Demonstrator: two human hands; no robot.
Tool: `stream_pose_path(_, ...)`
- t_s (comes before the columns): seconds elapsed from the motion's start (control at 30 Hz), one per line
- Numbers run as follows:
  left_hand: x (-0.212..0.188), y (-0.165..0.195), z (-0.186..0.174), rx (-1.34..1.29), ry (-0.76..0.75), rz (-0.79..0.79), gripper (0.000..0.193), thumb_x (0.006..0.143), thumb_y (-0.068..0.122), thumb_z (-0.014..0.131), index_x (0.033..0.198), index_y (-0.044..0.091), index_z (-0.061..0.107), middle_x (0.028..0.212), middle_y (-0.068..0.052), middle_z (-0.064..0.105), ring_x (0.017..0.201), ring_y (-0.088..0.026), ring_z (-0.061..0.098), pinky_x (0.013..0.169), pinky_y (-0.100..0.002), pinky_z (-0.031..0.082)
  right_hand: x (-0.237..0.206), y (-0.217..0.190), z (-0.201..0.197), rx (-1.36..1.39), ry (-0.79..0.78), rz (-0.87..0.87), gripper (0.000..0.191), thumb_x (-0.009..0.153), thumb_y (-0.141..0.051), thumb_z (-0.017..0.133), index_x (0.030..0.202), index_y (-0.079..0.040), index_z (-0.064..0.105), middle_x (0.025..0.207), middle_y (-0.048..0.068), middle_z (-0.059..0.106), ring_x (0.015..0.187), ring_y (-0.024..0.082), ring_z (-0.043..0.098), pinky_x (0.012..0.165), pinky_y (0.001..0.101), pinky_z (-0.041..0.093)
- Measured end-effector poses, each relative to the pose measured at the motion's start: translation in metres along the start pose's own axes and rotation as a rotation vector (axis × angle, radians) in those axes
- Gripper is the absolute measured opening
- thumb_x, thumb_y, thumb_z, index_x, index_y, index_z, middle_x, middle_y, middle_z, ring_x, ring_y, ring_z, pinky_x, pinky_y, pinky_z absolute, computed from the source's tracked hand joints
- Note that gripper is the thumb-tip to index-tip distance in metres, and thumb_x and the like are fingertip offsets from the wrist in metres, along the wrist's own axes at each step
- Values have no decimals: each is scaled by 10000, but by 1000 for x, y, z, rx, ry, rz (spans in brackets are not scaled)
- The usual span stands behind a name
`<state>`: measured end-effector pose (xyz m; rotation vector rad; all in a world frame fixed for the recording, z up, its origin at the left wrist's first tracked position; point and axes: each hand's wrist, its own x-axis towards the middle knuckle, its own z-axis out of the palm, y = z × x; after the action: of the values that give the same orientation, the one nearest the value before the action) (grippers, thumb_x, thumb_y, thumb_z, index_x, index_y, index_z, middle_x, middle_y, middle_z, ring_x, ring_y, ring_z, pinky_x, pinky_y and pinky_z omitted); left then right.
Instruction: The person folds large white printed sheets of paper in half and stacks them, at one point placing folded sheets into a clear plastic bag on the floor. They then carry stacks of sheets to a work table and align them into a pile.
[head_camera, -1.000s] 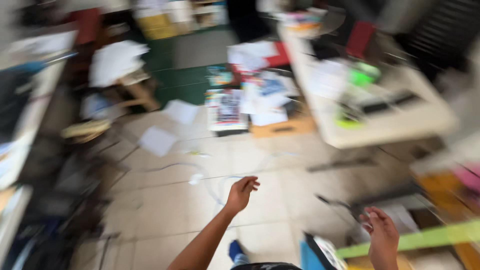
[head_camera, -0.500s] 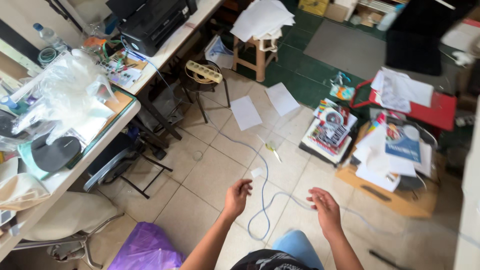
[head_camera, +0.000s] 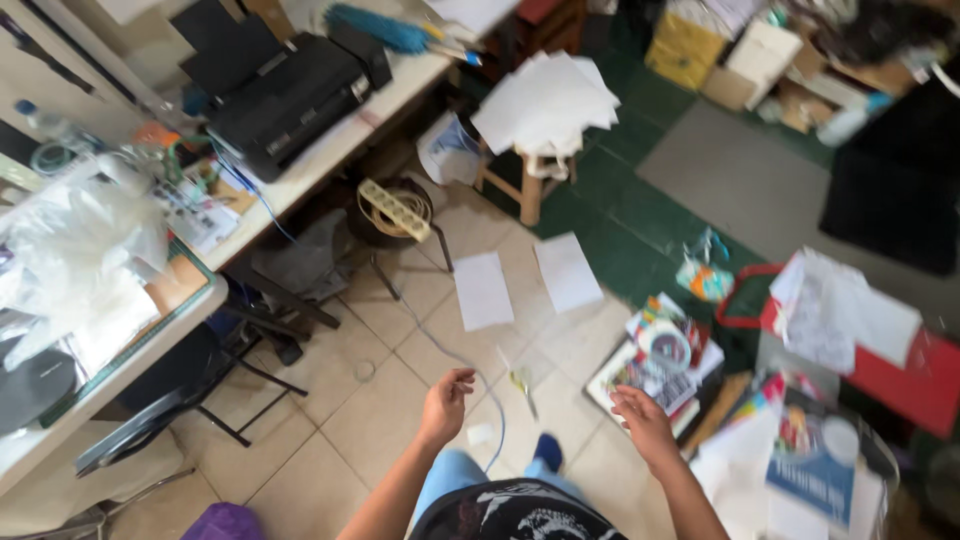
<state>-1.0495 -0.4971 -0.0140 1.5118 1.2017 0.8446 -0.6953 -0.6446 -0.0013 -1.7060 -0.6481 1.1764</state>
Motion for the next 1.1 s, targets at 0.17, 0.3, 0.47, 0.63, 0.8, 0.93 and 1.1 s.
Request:
stream_pose_path(0.17, 94, 33, 8, -30, -1, -121, 254, 1011, 50, 502, 1190, 21, 680, 976, -102, 770, 885, -192, 725, 842, -314, 572, 120, -71, -12, -14, -94, -62, 375, 981, -232, 629, 1315, -61, 622, 1214, 86, 738, 1029, 180, 691, 837, 307, 513)
stream_pose_path(0.3, 167, 30, -9, 26, 56, -155, 249, 994, 69, 545, 1185, 6, 691, 973, -99, 789, 885, -174, 756, 833, -302, 573, 203, -111, 12, -63, -122, -108, 391, 972, -258, 612, 1308, -60, 635, 1212, 70, 748, 1018, 173, 706, 820, 308, 522)
stream_pose_path(0.47, 304, 17, -37, -42, 45, -165, 334, 910, 26, 545, 1216, 0, 678, 994, -109, 788, 859, -177, 732, 814, -314, 572, 299, -159, 43, -71, -108, -93, 416, 956, -273, 655, 1308, -50, 647, 1187, 93, 749, 1007, 186, 716, 817, 314, 526)
stream_pose_path(0.63, 492, 43, -71, 80, -3, -149, 315, 930, 120, 648, 1229, 24, 683, 983, -126, 773, 870, -206, 715, 796, -335, 568, 386, -207, 71, 43, 58, 8, 430, 963, -261, 645, 1322, -25, 638, 1187, 122, 738, 1015, 222, 703, 815, 352, 526)
stream_pose_path(0.8, 681, 71, -70, -11, -58, -78, 426, 871, 159, 740, 1270, 42, 648, 1161, -135, 743, 1072, -228, 699, 866, -347, 552, 465, -244, 100, 101, 128, 115, 433, 977, -273, 626, 1336, -31, 620, 1211, 126, 732, 1037, 243, 710, 838, 363, 536)
stream_pose_path(0.93, 831, 98, -50, -149, 57, -81, 434, 888, 239, 778, 1257, 46, 652, 1105, -98, 704, 965, -213, 674, 786, -358, 557, 537, -267, 109, 87, 153, 185, 438, 972, -271, 623, 1346, -42, 630, 1240, 116, 733, 1045, 240, 710, 843, 363, 520)
stream_pose_path(1.1, 975, 105, -21, -489, 175, -368, 445, 879, 244, 768, 1292, 108, 672, 1094, -32, 677, 823, -184, 553, 697, -330, 489, 672, -292, 110, 49, -8, 194, 473, 908, -227, 696, 1348, -66, 632, 1217, 91, 744, 1002, 204, 693, 832, 353, 513)
